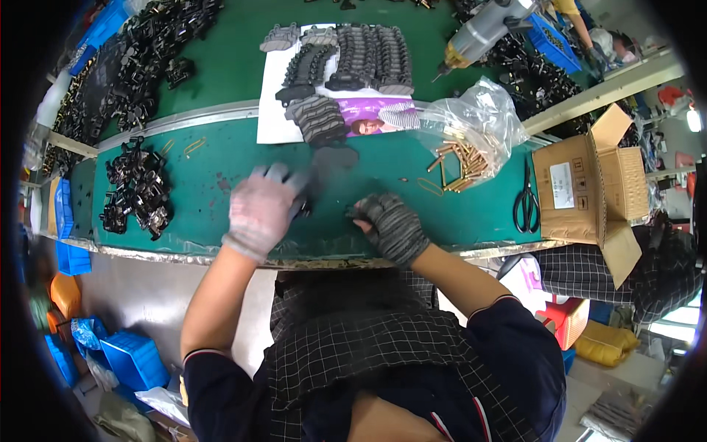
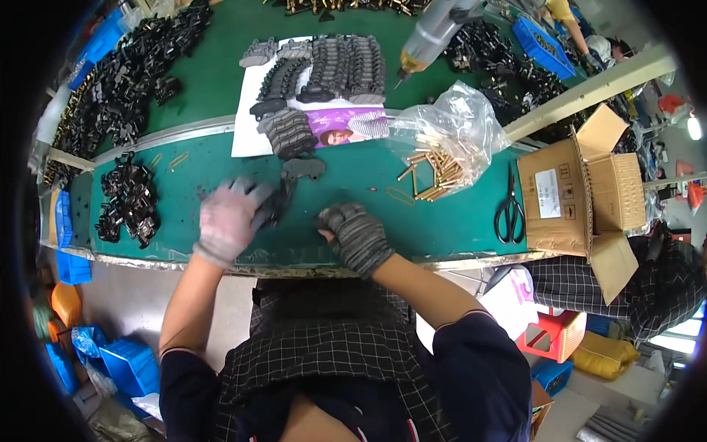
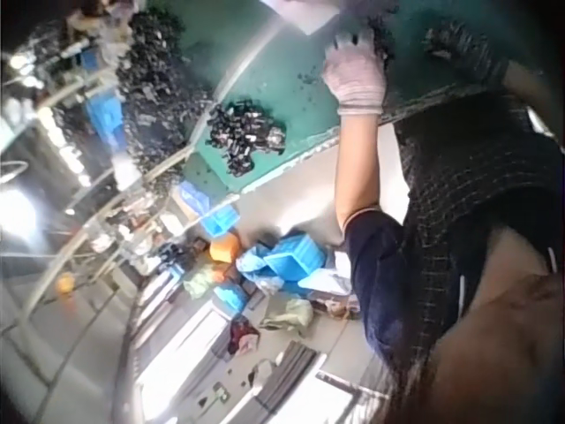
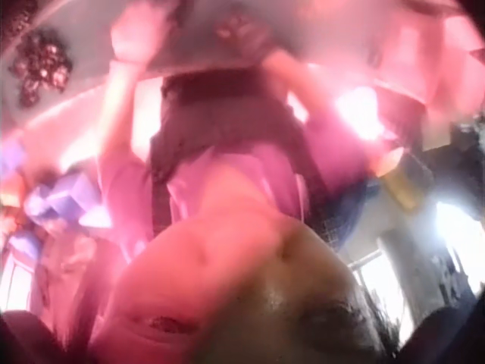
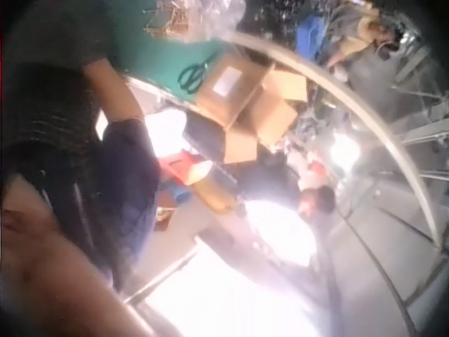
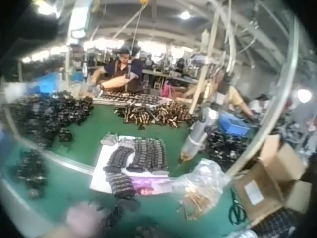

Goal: Assembling small black mechanical components using an electric screwdriver at a factory workstation.

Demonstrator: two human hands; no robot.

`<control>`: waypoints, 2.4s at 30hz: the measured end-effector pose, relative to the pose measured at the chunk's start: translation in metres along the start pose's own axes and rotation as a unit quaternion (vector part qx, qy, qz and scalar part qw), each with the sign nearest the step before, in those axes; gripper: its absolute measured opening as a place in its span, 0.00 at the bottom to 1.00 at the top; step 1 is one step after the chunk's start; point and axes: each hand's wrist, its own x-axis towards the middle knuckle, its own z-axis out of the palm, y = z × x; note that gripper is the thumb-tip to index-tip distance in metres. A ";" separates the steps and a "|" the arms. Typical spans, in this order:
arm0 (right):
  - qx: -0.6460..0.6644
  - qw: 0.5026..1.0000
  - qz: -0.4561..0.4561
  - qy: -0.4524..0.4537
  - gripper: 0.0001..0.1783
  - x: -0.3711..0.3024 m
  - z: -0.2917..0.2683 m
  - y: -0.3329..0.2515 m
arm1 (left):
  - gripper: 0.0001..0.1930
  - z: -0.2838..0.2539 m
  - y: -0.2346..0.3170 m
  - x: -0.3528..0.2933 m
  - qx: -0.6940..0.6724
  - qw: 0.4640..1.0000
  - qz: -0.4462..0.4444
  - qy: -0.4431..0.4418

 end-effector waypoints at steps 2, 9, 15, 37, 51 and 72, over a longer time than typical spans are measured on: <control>-0.014 0.999 0.014 -0.028 0.17 0.003 0.003 0.004 | 0.21 -0.005 0.015 0.008 -0.025 0.997 0.007 0.078; 0.022 0.993 -0.097 -0.071 0.19 0.020 -0.015 -0.005 | 0.21 0.056 0.052 -0.037 -0.176 0.983 -0.048 0.028; 0.045 0.993 -0.098 -0.044 0.17 0.018 -0.014 0.005 | 0.19 0.074 0.055 -0.034 -0.212 0.974 -0.050 0.066; 0.068 0.980 -0.153 0.105 0.17 0.070 0.020 -0.016 | 0.17 0.043 -0.018 -0.045 -0.240 0.946 -0.070 0.206; 0.157 0.981 0.021 -0.110 0.15 0.078 0.008 0.004 | 0.28 0.064 -0.026 0.009 -0.015 0.952 0.192 0.240; -0.278 0.907 0.306 -0.083 0.12 0.005 -0.078 0.081 | 0.26 0.058 0.013 0.015 -0.130 0.967 -0.018 0.219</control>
